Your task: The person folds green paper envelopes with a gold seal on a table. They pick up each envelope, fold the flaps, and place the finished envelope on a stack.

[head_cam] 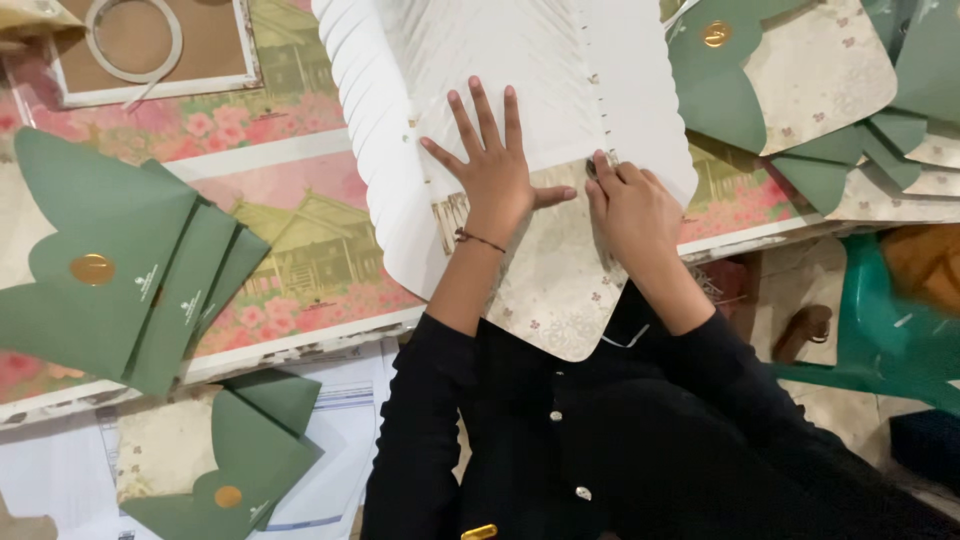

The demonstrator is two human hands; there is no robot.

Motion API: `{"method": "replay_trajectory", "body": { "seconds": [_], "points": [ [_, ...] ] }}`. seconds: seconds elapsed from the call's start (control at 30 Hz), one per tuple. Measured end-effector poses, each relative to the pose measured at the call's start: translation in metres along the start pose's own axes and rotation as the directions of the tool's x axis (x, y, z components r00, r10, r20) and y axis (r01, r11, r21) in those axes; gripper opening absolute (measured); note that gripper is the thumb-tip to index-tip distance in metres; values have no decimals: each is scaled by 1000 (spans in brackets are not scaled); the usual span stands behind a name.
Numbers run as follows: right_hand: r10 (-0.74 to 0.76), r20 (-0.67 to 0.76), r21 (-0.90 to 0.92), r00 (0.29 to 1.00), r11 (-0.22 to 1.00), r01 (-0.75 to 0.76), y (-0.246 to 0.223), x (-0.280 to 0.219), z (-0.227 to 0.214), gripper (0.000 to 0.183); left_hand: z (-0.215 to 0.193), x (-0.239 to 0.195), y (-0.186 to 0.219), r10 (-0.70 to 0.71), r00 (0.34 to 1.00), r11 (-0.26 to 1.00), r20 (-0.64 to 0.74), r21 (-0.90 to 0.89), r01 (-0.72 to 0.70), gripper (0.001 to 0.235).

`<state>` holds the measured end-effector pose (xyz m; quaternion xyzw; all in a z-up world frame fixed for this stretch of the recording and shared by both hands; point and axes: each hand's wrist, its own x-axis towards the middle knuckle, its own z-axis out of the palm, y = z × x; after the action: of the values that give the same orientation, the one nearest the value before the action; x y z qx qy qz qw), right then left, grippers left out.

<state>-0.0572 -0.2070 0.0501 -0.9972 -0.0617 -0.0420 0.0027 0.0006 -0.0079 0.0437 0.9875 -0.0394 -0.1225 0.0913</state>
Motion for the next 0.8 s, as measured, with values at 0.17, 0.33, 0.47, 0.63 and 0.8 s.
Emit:
{"method": "replay_trajectory", "body": {
  "seconds": [0.17, 0.33, 0.47, 0.63, 0.8],
  "points": [
    [-49, -145, -157, 988, 987, 26, 5, 14, 31, 40, -22, -3, -2, 29, 998, 988, 61, -153, -20, 162],
    [-39, -267, -195, 963, 981, -15, -6, 54, 53, 40, -28, -3, -1, 28, 996, 985, 90, -175, -11, 158],
    [38, -176, -147, 984, 987, -65, -11, 106, 60, 44, -37, -5, 0, 28, 993, 976, 119, -219, -1, 157],
    [87, -106, -103, 991, 990, -97, -25, 169, 60, 44, -40, -8, 2, 25, 991, 976, 130, -217, 4, 155],
    [138, -97, -122, 986, 981, -149, -31, 244, 87, 46, -34, -3, 2, 18, 993, 979, 117, -206, 7, 160]
  ]
}}
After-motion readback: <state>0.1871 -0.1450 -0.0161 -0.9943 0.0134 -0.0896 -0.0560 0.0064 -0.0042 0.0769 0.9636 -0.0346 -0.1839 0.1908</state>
